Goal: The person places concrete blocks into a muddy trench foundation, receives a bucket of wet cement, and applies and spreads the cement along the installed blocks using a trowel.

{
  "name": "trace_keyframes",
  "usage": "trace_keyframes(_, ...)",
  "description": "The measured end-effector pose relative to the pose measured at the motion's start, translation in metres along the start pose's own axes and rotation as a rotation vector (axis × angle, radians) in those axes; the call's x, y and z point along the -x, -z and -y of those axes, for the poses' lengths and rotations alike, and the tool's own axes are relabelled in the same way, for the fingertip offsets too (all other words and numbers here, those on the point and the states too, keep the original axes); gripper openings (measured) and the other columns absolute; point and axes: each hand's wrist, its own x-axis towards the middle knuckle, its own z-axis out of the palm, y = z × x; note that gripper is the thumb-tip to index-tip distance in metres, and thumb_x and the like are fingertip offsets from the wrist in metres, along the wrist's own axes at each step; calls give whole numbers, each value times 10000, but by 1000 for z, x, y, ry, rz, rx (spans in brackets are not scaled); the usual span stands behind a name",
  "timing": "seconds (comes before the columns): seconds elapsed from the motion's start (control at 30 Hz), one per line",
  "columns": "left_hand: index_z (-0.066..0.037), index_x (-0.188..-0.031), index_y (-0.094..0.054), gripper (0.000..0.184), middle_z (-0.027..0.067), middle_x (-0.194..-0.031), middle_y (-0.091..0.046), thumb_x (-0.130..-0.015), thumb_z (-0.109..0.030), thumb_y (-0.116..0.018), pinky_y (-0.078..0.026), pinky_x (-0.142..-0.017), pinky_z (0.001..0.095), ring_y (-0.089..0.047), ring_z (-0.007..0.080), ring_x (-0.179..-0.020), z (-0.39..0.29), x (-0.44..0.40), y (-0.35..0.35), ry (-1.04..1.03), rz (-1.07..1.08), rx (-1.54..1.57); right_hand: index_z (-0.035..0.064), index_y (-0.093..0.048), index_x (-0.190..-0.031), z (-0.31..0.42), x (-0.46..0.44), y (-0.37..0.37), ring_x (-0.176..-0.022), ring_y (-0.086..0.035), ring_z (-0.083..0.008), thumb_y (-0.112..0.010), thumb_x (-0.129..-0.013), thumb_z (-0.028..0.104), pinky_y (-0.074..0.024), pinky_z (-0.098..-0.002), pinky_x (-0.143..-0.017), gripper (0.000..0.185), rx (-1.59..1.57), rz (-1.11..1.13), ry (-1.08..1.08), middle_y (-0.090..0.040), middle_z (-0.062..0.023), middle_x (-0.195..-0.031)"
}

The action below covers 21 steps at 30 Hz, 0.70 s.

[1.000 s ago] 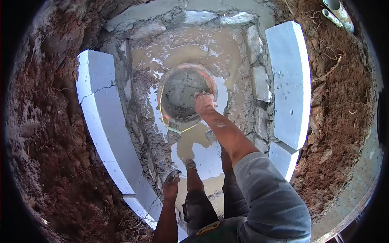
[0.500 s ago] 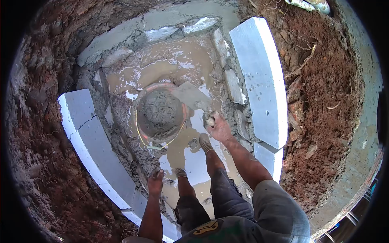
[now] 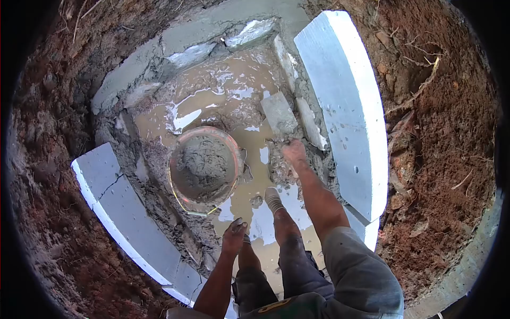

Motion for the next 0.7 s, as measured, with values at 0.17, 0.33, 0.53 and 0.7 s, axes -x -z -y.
trace_keyframes(0.17,30,-1205,-515,449,115,-1064,-619,-858,-227,-637,-461,-836,277,-585,154,-954,-23,-15,-9,17,-37,-175,78,-643,-1024,1,-77,-4,-952,-622,-312,-653,-685,308,-486,-345,-848,409,-184,83,-9,-648,-188,-1004)
trace_keyframes(0.33,17,-1216,-521,472,156,-1132,-611,-865,-283,-620,-444,-891,297,-588,191,-1031,-14,-36,2,34,-52,-335,-8,-657,-926,-11,-104,-14,-756,-600,-193,-702,-704,242,-477,-297,-725,337,-385,-157,144,-671,-107,-851)
trace_keyframes(0.53,41,-1188,-526,417,84,-980,-629,-859,-195,-626,-471,-778,266,-587,129,-847,-11,-37,-17,-20,-61,-412,-39,-620,-1027,-45,-62,16,-730,-640,-204,-739,-676,277,-496,-297,-712,488,-513,-150,127,-678,-124,-779)
trace_keyframes(0.7,26,-1179,-542,390,69,-989,-623,-859,-179,-633,-472,-776,261,-585,130,-854,-36,-28,-55,10,-35,-353,-51,-636,-982,-51,-11,35,-619,-623,-207,-711,-680,285,-489,-295,-644,459,-477,-195,42,-662,-129,-681)
